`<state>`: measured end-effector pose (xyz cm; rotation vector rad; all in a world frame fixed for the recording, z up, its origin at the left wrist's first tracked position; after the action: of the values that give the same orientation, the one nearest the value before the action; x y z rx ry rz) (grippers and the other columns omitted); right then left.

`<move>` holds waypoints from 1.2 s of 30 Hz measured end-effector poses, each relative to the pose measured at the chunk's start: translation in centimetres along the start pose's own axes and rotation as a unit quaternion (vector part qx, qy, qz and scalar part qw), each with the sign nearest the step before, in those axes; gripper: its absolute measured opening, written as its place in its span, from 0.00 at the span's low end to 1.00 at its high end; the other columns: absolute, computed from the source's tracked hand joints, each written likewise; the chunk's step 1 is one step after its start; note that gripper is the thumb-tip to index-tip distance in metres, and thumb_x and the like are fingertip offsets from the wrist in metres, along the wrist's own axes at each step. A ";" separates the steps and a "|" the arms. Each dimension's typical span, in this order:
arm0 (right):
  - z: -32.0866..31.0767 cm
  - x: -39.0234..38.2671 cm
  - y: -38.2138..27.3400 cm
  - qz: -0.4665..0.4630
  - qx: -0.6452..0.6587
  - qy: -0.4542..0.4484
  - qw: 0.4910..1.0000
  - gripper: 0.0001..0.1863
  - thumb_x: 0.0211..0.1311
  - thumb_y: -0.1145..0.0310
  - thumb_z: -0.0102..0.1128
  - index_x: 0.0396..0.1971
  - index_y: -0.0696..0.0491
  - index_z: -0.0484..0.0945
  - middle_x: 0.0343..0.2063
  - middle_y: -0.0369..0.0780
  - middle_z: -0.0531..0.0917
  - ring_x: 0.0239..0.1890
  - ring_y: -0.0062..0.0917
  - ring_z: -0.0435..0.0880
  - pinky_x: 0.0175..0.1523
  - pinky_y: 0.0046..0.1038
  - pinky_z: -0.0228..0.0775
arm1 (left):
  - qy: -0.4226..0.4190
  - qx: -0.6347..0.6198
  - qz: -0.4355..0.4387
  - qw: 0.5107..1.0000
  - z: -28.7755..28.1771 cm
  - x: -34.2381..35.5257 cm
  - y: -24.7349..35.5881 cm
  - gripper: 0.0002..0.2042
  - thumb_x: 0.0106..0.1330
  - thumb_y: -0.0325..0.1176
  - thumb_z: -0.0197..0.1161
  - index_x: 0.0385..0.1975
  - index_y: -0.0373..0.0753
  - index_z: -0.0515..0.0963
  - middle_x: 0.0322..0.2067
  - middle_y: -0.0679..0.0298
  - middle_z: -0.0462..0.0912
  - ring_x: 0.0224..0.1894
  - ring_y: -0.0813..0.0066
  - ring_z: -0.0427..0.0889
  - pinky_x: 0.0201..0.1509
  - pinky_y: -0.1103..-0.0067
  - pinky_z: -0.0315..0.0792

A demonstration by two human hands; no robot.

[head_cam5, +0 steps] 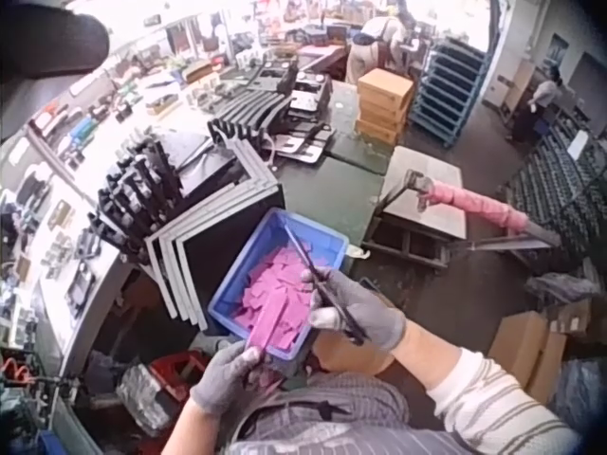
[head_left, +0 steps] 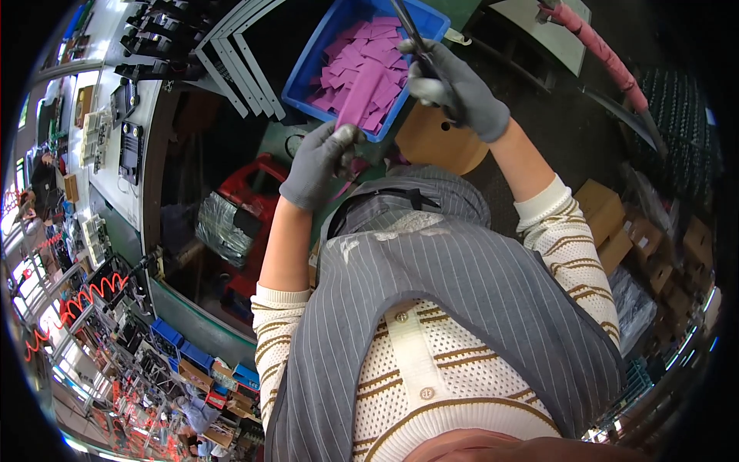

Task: The recorder uses scissors to cut small pink rectangular strips from a larger piece of material.

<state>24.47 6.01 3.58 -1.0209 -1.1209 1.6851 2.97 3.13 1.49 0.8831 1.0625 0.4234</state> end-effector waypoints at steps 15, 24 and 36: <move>2.2 -3.3 2.6 0.129 -0.182 -0.157 0.962 0.44 0.36 0.54 0.73 0.54 0.55 0.63 0.29 0.34 0.68 0.29 0.18 0.68 0.34 0.20 0.62 | 0.014 0.014 -0.008 1.000 0.6 0.0 0.2 0.13 0.66 0.41 0.51 0.32 0.36 0.73 0.13 0.73 0.63 0.14 0.86 0.61 0.20 0.87 0.61; 2.2 -2.9 4.0 0.075 -0.172 -0.175 0.966 0.33 0.47 0.55 0.68 0.50 0.56 0.66 0.26 0.33 0.70 0.29 0.16 0.68 0.34 0.20 0.62 | 0.004 0.027 -0.005 1.000 0.7 0.1 -0.1 0.13 0.65 0.40 0.52 0.32 0.35 0.74 0.13 0.73 0.64 0.14 0.87 0.61 0.20 0.87 0.61; -0.3 -1.6 10.0 0.211 -0.110 -0.075 0.968 0.10 0.56 0.64 0.54 0.30 0.56 0.74 0.17 0.31 0.72 0.17 0.12 0.69 0.24 0.16 0.60 | -0.013 0.080 -0.064 0.995 -2.6 4.4 -3.3 0.13 0.64 0.41 0.52 0.33 0.36 0.75 0.17 0.70 0.68 0.16 0.83 0.66 0.20 0.85 0.62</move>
<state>23.20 2.18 -5.75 -1.3642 -1.2751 2.0320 2.34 5.21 -4.15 0.9543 1.1335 0.2216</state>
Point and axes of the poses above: each hand's wrist, its own x-axis towards the middle knuckle, its own z-axis out of the palm, y = z × x, the point moved 4 cm from there along x, towards the middle knuckle
